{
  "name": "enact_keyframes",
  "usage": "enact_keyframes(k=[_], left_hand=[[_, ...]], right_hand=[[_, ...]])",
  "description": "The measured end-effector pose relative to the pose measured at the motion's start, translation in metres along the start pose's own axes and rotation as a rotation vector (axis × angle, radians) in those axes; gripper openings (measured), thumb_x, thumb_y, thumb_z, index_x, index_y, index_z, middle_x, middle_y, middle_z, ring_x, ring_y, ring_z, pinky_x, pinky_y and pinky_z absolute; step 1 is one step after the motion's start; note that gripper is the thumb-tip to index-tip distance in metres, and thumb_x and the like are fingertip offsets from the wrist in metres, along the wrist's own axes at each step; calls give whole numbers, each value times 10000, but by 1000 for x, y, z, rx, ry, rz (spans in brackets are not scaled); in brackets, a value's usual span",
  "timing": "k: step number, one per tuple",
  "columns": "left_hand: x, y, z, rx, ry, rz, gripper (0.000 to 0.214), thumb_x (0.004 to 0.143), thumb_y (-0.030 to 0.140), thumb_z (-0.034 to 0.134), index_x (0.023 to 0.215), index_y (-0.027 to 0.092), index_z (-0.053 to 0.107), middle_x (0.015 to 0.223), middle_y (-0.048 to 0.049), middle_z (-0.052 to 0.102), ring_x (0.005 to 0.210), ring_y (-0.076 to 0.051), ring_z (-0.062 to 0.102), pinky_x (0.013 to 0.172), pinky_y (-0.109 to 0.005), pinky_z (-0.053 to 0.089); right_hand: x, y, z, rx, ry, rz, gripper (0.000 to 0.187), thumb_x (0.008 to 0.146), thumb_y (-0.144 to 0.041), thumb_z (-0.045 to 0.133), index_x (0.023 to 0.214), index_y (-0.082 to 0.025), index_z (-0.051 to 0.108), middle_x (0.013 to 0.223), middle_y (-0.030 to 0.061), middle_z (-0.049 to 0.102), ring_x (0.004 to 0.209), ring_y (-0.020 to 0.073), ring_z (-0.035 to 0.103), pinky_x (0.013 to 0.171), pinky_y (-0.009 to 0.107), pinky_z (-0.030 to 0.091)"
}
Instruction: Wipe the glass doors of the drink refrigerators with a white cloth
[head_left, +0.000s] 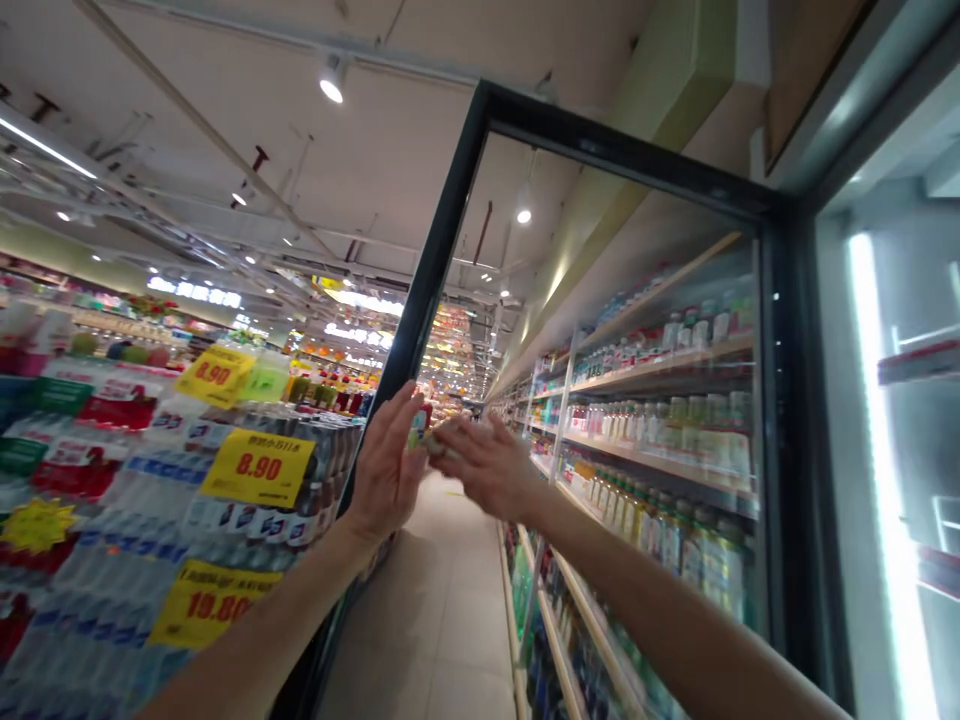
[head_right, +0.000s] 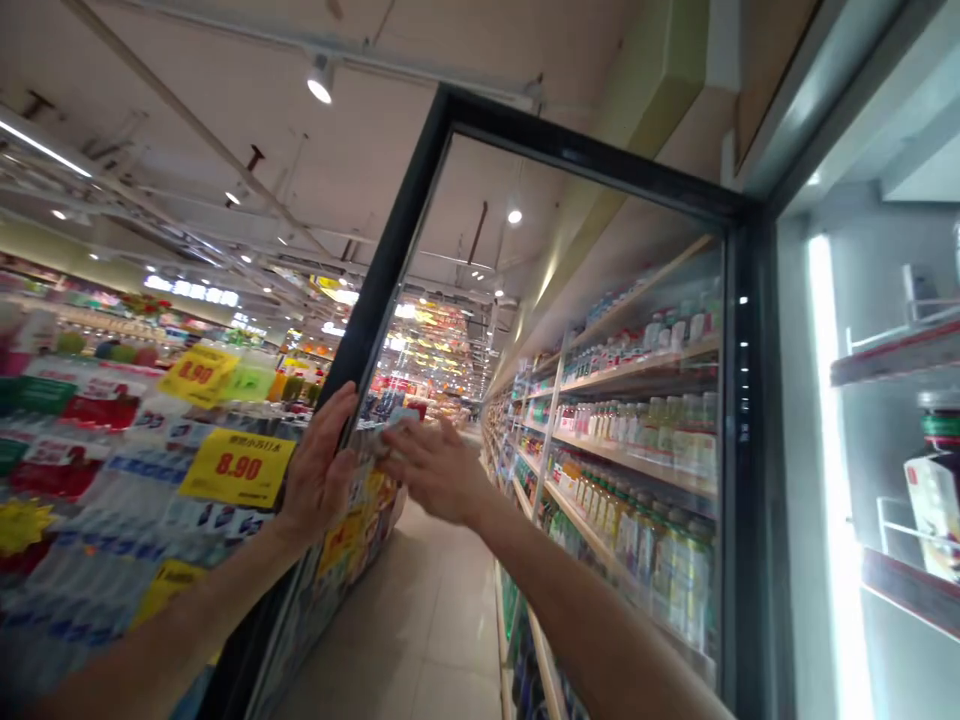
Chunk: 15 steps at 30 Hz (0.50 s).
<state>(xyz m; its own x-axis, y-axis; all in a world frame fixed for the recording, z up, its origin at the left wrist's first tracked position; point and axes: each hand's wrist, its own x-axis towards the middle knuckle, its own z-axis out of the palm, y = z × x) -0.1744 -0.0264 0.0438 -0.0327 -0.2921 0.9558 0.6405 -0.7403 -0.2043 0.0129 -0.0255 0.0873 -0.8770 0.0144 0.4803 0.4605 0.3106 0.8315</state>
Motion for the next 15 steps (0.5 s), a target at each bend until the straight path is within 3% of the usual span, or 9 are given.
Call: enact_keyframes(k=[4,6,8,12,14,15], left_hand=[[14,3,9,38,30,-31,472,915,303,335,1381,257,279,1424,-83,368,1303,-209,358,1067,-413,325],[28,4,15,26,55,-49,472,912,296,355,1377,255,281,1422,-84,371,1311,-201,347,1070,-408,326],[42,2,20,17,74,-51,469,914,292,351,1375,239,279,1423,-94,366,1324,-197,328,1073,-406,324],[60,-5,28,35,30,22,469,913,287,349,1370,213,277,1437,-116,338,1331,-192,316,1071,-393,331],[63,-7,29,66,0,55,475,909,287,357,1372,223,274,1443,-111,332,1334,-192,311,1077,-395,323],[64,-8,30,88,-4,61,483,908,290,360,1378,233,263,1445,-105,331,1338,-192,306,1081,-400,315]], right_hand=[[30,60,-22,-90,37,491,456,867,-178,413,1306,-290,456,1454,24,352,1357,252,246,1073,544,202],[37,70,-28,-98,62,572,455,872,-178,392,1313,-273,451,1466,32,327,1362,268,231,1063,555,216],[35,61,-27,-91,57,457,449,873,-188,395,1311,-272,451,1463,30,333,1364,265,226,1068,549,210],[29,43,-20,-54,-32,30,423,863,-233,441,1279,-302,473,1419,-2,409,1361,221,241,1098,509,178],[32,55,-25,-65,-56,42,431,863,-231,435,1286,-308,464,1425,-8,400,1358,218,250,1097,506,187],[35,66,-30,-85,-51,134,449,864,-217,423,1303,-307,448,1439,-3,377,1358,224,250,1092,512,196]])
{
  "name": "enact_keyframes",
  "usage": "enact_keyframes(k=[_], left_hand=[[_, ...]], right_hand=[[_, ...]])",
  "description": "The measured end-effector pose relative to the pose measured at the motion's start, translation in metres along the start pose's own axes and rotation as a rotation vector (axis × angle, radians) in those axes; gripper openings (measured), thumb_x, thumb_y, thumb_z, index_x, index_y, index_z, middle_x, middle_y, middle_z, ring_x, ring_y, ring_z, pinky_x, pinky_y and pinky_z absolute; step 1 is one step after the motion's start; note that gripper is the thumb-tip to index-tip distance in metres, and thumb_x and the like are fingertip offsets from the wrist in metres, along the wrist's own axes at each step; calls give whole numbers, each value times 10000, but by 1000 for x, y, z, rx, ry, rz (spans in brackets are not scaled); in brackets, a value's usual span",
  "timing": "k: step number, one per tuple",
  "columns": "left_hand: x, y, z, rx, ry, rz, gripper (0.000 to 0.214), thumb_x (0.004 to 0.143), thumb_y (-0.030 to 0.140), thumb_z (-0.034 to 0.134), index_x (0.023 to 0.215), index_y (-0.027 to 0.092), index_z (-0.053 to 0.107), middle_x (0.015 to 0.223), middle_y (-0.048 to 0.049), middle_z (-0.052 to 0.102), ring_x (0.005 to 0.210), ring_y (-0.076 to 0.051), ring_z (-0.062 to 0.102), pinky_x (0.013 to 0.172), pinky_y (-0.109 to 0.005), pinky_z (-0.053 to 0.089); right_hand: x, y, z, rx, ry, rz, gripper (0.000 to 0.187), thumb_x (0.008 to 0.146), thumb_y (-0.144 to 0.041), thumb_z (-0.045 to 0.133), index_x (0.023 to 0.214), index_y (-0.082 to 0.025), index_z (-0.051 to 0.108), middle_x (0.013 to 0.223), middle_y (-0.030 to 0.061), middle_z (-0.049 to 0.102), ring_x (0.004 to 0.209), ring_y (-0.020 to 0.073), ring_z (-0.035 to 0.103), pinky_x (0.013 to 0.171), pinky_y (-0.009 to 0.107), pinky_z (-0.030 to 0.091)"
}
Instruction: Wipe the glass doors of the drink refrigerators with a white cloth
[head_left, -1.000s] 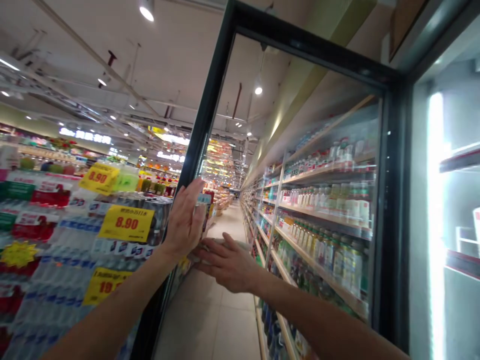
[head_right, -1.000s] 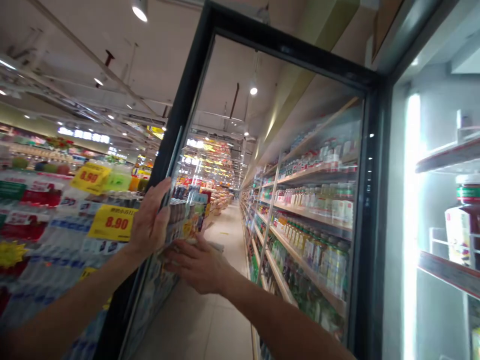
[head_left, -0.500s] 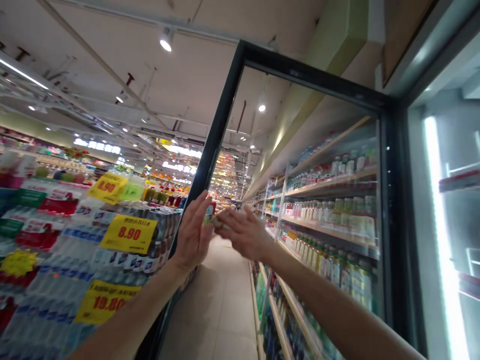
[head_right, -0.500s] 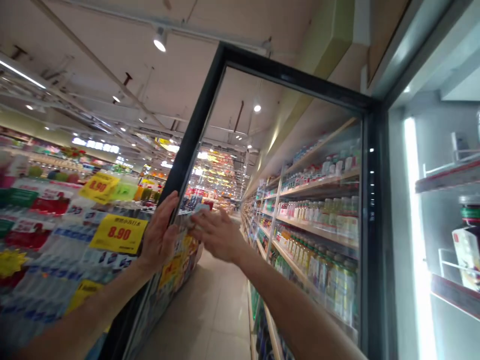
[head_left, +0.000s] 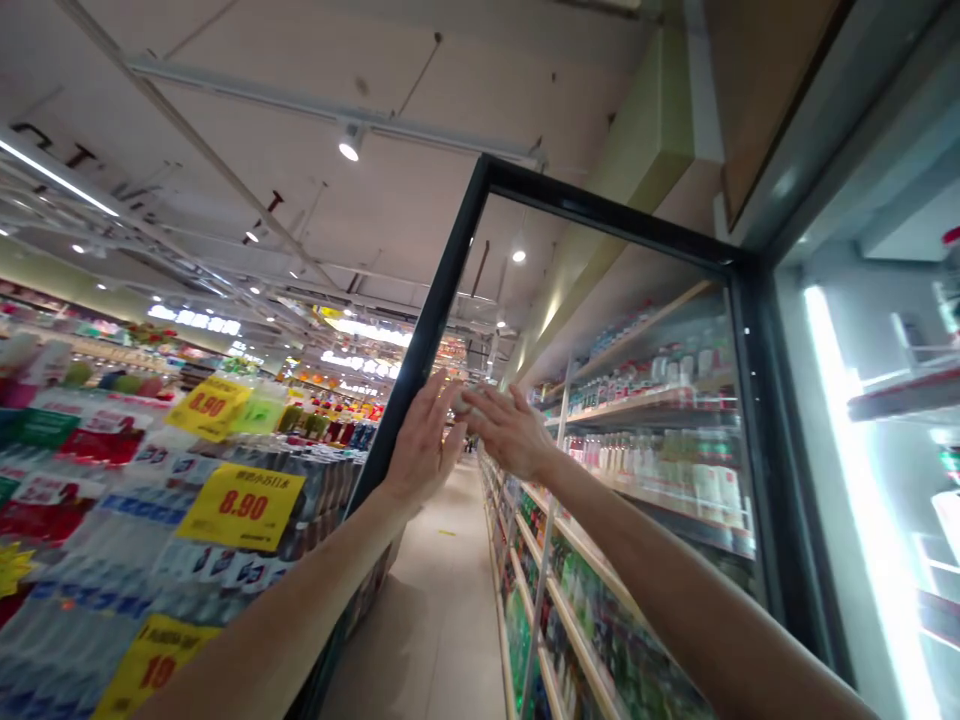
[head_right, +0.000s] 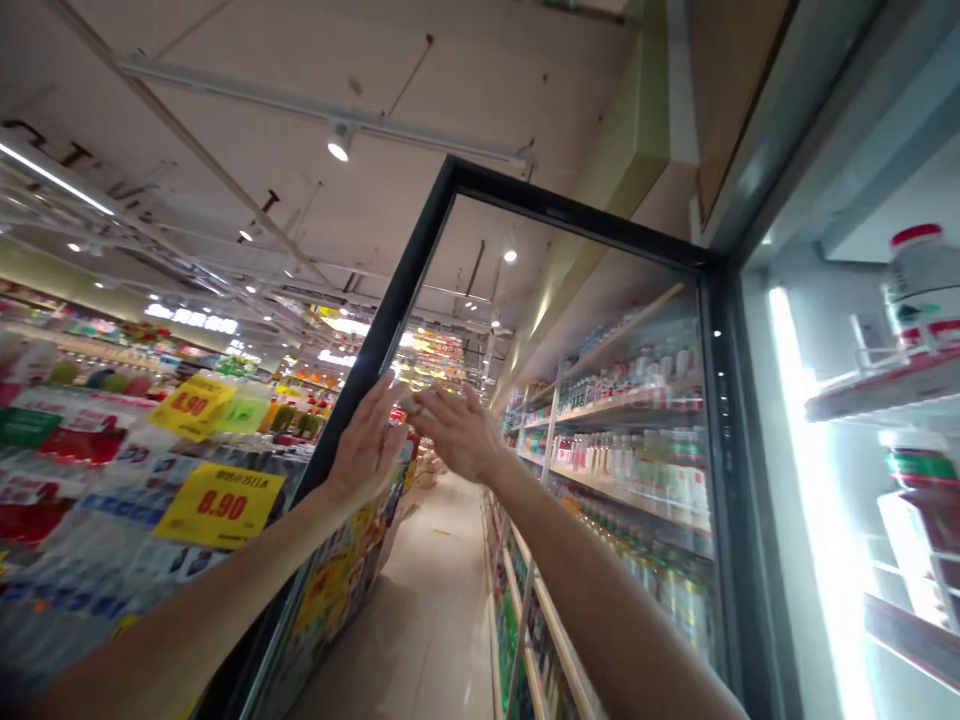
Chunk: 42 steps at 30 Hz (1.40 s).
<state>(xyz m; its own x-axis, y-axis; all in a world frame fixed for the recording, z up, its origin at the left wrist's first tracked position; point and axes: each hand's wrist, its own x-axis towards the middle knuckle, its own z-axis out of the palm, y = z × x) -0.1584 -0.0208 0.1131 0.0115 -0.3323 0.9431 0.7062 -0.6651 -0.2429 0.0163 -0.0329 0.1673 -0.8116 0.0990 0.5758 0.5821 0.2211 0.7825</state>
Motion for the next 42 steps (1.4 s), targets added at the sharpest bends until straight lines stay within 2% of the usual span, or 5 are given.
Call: enact_keyframes(k=[4,18,26,32,42], left_hand=[[6,3,5,105,-6,-6,528,908,322,358,1407,244,203,1459,-103,316,1359,-202,263,1095,-420,283],[29,34,5,474,-280,-83,520,884,397,348,1350,167,372,1488,-112,239,1384,-275,167,1108,-521,172],[26,26,11,411,-280,-99,555,890,434,289,1387,187,308,1501,-93,217,1396,-263,122,1116,-524,119],[22,26,14,396,-317,-127,563,892,422,318,1392,167,282,1504,-118,199,1395,-270,124,1110,-512,138],[6,25,11,179,-387,-95,527,881,397,339,1378,228,291,1523,19,142,1402,-207,106,1136,-508,81]], right_hand=[[10,36,-15,-72,125,554,489,870,-183,364,1349,-275,404,1473,32,309,1363,264,236,1071,538,230],[-126,109,-32,-82,468,1323,505,865,-261,296,1350,-207,424,1431,125,360,1316,316,319,1014,613,273],[-123,49,-17,-51,128,521,477,841,-201,340,1285,-295,488,1425,25,390,1345,217,281,1085,482,226],[-176,88,-24,-115,379,1271,504,853,-243,296,1325,-148,444,1434,160,340,1326,316,288,1019,606,240],[-164,-42,4,-101,16,540,462,865,-245,391,1322,-297,436,1441,18,360,1373,235,221,1115,505,144]])
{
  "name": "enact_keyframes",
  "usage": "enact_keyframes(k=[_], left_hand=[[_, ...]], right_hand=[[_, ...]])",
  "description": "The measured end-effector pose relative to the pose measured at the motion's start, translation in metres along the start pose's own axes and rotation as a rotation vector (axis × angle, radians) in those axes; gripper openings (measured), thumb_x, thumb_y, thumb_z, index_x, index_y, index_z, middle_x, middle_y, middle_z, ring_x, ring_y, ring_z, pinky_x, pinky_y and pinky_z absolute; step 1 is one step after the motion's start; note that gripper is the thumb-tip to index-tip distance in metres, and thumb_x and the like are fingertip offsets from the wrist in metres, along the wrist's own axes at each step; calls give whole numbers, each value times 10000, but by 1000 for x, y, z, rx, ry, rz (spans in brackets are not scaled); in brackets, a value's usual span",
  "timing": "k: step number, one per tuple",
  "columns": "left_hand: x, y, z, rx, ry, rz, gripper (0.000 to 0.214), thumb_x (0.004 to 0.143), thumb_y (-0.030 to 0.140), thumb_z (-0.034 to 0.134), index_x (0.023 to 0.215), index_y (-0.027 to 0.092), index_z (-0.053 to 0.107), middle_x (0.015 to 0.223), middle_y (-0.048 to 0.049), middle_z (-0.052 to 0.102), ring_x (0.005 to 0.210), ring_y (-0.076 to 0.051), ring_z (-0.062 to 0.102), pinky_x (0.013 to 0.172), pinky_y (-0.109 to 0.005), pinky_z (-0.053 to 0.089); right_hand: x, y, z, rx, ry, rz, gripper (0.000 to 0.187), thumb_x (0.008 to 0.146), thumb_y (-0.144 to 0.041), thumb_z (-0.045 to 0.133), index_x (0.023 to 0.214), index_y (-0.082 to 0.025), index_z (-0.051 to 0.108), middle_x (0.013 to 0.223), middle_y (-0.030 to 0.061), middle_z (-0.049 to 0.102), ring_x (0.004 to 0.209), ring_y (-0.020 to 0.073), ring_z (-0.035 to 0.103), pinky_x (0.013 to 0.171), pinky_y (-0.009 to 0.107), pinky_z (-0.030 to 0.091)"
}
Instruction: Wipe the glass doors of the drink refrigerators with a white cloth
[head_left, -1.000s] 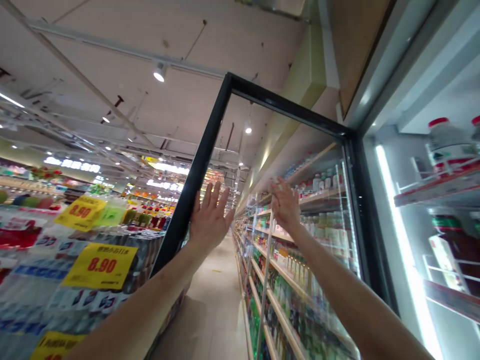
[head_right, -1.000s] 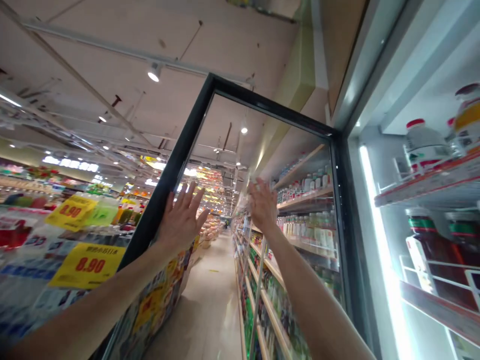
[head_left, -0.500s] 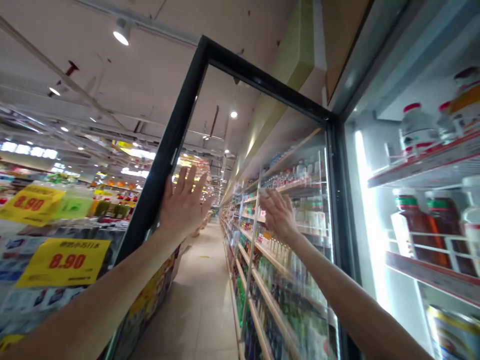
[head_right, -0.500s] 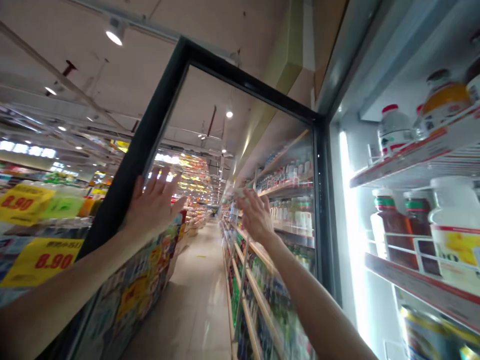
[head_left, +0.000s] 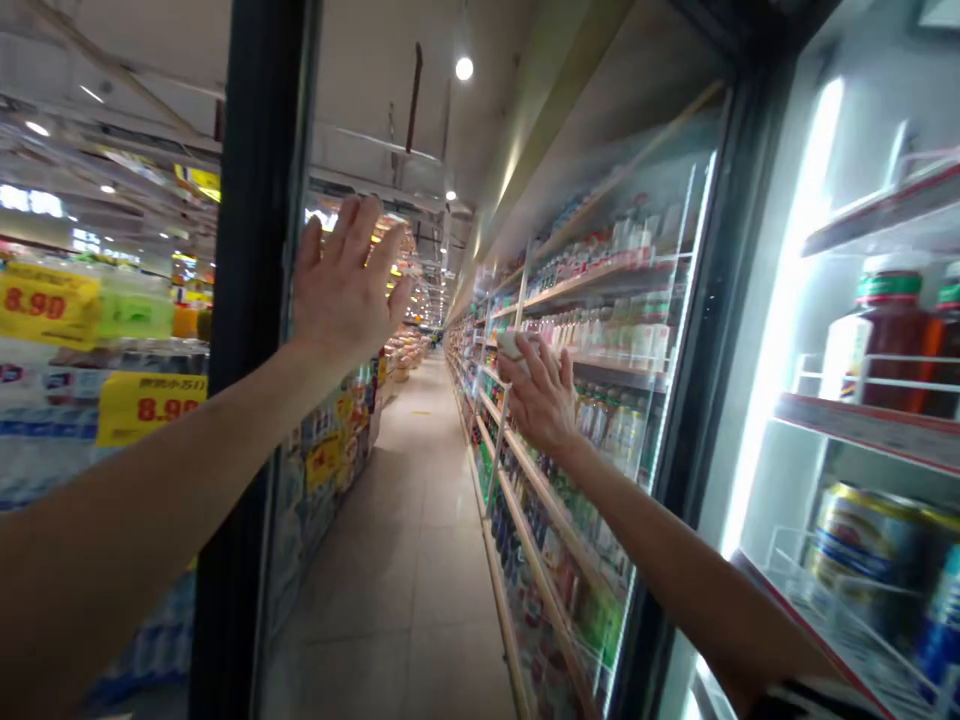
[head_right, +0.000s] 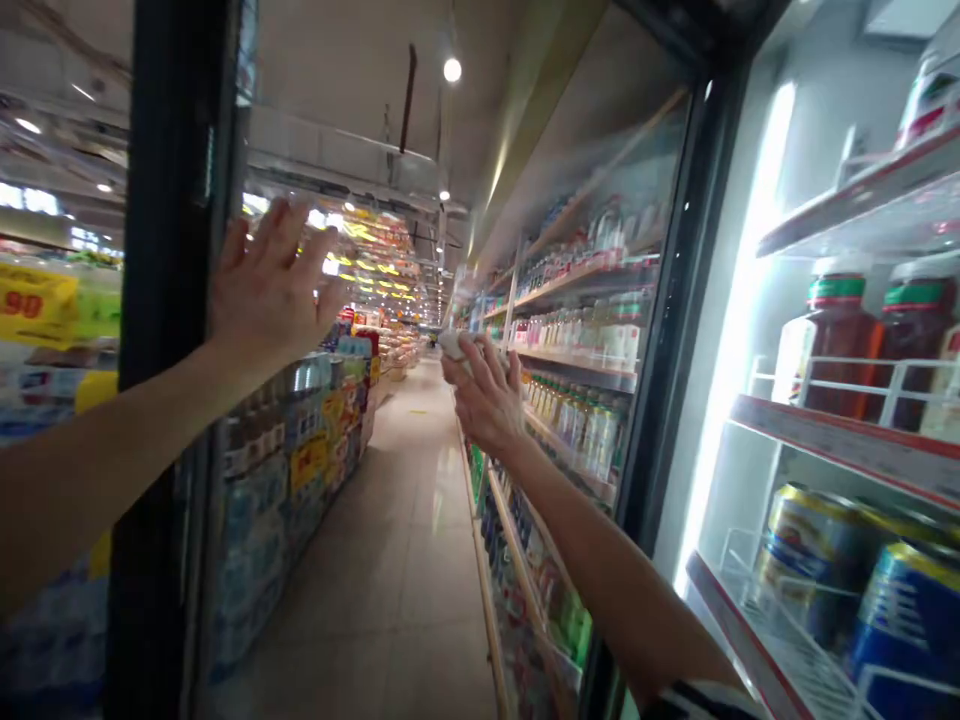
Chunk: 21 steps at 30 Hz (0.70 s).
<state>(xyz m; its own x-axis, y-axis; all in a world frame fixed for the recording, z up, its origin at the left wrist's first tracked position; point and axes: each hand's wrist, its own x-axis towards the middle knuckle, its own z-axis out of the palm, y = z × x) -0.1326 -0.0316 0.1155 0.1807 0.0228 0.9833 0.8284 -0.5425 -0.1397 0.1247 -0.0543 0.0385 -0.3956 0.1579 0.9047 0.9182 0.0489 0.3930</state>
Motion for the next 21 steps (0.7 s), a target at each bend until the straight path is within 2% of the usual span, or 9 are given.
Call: enact_keyframes(k=[2,5,7,9,13,16,18,21], left_hand=[[-26,4,4,-11,-63,7,551,884,411,338,1395,226,253,1530,29,72,1408,-196,49,1144,-491,34],[-70,13,5,-30,-148,-3,577,881,444,354,1406,245,220,1530,48,35,1409,-179,21,1151,-458,-5],[-87,17,4,-34,-182,-15,580,880,460,360,1405,255,221,1531,52,31,1409,-178,17,1148,-454,-15],[-89,17,4,-26,-210,-15,593,883,459,365,1410,239,203,1535,35,17,1409,-193,-5,1136,-486,-22],[-85,10,10,11,-263,-6,581,900,423,343,1415,207,184,1539,-8,17,1406,-200,-34,1124,-515,-6],[-103,3,20,7,-307,22,571,904,434,311,1409,188,209,1537,-22,31,1401,-183,-71,1135,-488,-10],[-125,-3,26,-26,-361,56,599,888,470,331,1405,188,219,1533,-22,54,1397,-181,-82,1137,-488,-15],[-151,-10,34,-78,-441,66,602,873,493,346,1392,204,246,1526,-5,95,1396,-169,-68,1137,-481,-25]], right_hand=[[-4,15,-5,-4,-5,67,458,877,-251,381,1333,-254,426,1449,48,342,1371,255,220,1104,527,144],[-6,39,-8,-30,54,313,484,904,-251,330,1376,-149,363,1463,133,295,1369,285,211,1085,550,154],[-13,35,-5,-42,80,379,504,909,-255,311,1393,-118,327,1470,157,269,1378,287,183,1085,540,161],[-31,9,1,-23,32,291,506,898,-272,333,1387,-142,343,1475,136,268,1388,282,149,1095,536,145],[-87,-58,16,140,-240,-89,466,863,-260,429,1325,-318,427,1445,8,360,1385,258,183,1113,555,55],[-105,-77,25,289,-354,-291,510,860,-196,426,1327,-397,392,1421,-48,399,1366,226,251,1117,559,40],[-97,-75,30,329,-347,-275,513,867,-186,408,1333,-397,382,1429,-52,385,1370,231,240,1110,578,34],[-74,-70,36,296,-305,-39,489,880,-207,392,1351,-335,382,1471,-24,311,1395,279,135,1084,627,20]])
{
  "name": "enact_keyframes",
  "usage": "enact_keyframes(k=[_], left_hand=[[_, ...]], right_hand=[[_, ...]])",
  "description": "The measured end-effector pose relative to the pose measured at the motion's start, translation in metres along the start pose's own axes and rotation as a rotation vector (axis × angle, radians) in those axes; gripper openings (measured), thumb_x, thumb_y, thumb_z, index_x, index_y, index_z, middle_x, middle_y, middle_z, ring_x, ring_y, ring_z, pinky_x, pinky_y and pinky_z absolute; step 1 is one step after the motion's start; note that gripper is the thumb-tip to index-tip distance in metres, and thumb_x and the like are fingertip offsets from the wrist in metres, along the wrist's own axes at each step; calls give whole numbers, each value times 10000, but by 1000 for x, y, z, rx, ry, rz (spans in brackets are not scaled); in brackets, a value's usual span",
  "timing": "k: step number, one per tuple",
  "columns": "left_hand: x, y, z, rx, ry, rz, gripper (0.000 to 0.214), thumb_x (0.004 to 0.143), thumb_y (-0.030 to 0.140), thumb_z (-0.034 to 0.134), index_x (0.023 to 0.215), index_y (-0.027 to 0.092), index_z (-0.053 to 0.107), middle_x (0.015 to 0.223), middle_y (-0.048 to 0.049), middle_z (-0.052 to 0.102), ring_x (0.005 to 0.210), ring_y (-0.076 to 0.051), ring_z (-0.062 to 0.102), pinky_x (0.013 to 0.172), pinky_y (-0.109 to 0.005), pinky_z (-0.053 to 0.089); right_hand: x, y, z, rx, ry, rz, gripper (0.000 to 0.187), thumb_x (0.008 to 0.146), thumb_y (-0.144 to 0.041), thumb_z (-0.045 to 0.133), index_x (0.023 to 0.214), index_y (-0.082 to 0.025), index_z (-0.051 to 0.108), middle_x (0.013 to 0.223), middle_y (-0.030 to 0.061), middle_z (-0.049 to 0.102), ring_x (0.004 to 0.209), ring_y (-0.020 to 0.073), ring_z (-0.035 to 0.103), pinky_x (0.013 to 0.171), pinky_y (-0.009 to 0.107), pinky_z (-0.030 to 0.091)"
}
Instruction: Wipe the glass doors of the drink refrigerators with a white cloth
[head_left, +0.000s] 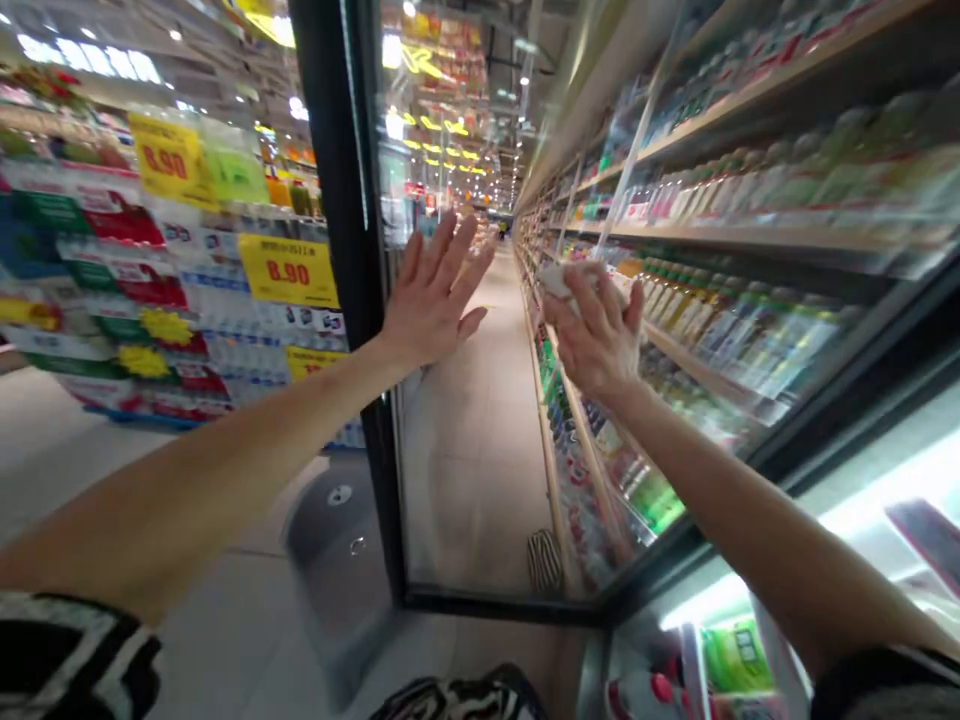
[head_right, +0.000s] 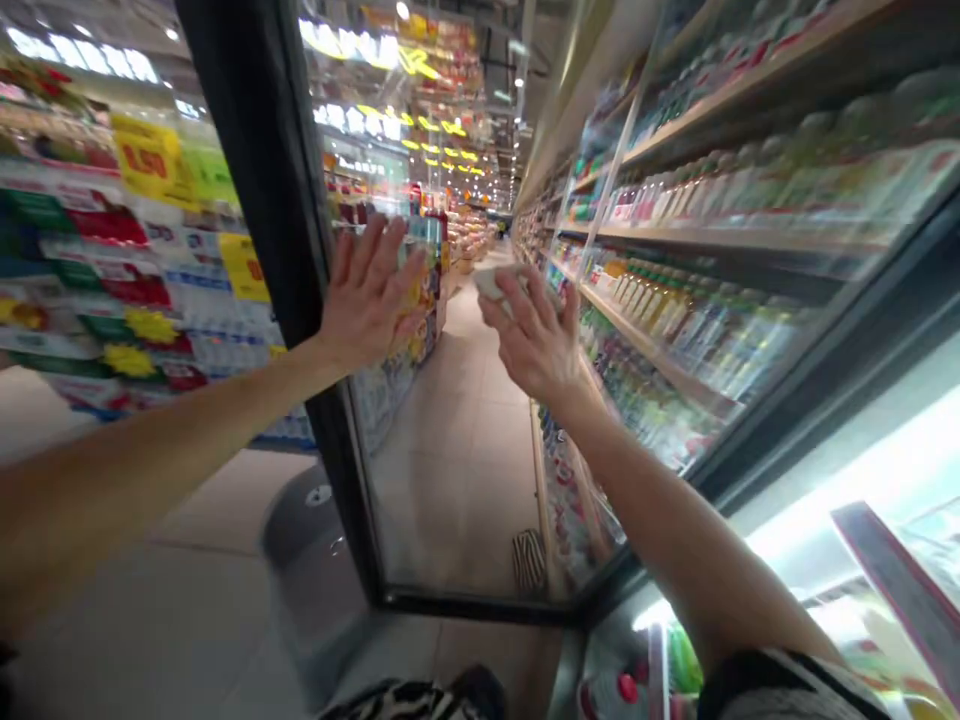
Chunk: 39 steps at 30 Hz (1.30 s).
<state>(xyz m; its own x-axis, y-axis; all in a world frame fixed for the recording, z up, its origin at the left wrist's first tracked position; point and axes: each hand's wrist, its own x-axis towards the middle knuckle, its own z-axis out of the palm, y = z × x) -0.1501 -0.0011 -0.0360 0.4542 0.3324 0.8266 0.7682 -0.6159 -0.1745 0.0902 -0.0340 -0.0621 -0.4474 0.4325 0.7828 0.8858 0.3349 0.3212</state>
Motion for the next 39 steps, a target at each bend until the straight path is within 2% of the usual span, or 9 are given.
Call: enact_keyframes(k=[3,10,17,19,24,26,31,36,39], left_hand=[[-2,-4,12,10,-38,-14,606,869,483,345,1388,185,247,1525,-8,86,1391,-165,-88,1129,-479,-37],[9,-8,35,43,1,-65,584,890,432,293,1396,146,235,1526,-14,56,1379,-144,-138,1129,-450,-56],[16,-10,58,6,-32,-139,575,898,437,277,1410,194,185,1531,43,4,1375,-117,-160,1143,-452,-45],[15,-4,68,-18,-11,-191,575,903,429,276,1413,189,161,1530,52,-19,1374,-116,-163,1146,-453,-34],[10,2,86,-60,10,-225,572,911,428,273,1414,193,140,1517,90,-92,1377,-114,-156,1151,-456,-8],[11,-1,90,-80,5,-226,574,907,445,271,1412,205,142,1512,114,-97,1380,-117,-148,1150,-465,-12],[14,-6,96,-146,31,-261,596,894,516,209,1404,211,171,1504,158,-69,1383,-112,-143,1149,-445,-53],[15,-9,101,-115,20,-250,609,885,469,274,1409,182,158,1515,119,-86,1381,-124,-154,1147,-439,-75],[16,-12,107,-17,43,-246,623,885,427,312,1406,127,144,1523,75,-104,1370,-125,-184,1142,-437,-81]], right_hand=[[-1,-10,14,19,-25,53,512,877,-194,396,1375,-304,351,1486,-5,280,1399,289,98,1081,634,25],[-68,-34,71,298,-317,-538,589,845,-92,425,1375,-325,324,1437,-24,380,1354,161,280,1133,479,166],[-10,-19,67,108,-164,-338,526,899,-115,322,1407,-240,272,1497,30,248,1401,224,106,1110,586,0],[-26,-30,80,78,-221,-344,490,905,-123,301,1388,-206,318,1488,34,272,1396,224,129,1125,549,56],[-85,-39,107,83,-492,-591,420,913,-153,317,1309,-221,438,1448,-14,359,1358,142,267,1126,403,256],[-78,-26,100,87,-473,-564,429,919,-157,302,1327,-230,412,1462,-15,331,1370,146,237,1133,436,229],[-43,16,64,28,-312,-255,532,900,-133,330,1415,-242,256,1507,28,208,1406,208,71,1124,582,28],[-61,45,36,80,-601,-454,501,910,-138,312,1384,-298,310,1482,-55,277,1390,127,158,1166,455,26],[-59,63,22,-15,-425,-230,516,916,-151,317,1396,-336,273,1500,-65,221,1403,169,89,1131,530,-70]])
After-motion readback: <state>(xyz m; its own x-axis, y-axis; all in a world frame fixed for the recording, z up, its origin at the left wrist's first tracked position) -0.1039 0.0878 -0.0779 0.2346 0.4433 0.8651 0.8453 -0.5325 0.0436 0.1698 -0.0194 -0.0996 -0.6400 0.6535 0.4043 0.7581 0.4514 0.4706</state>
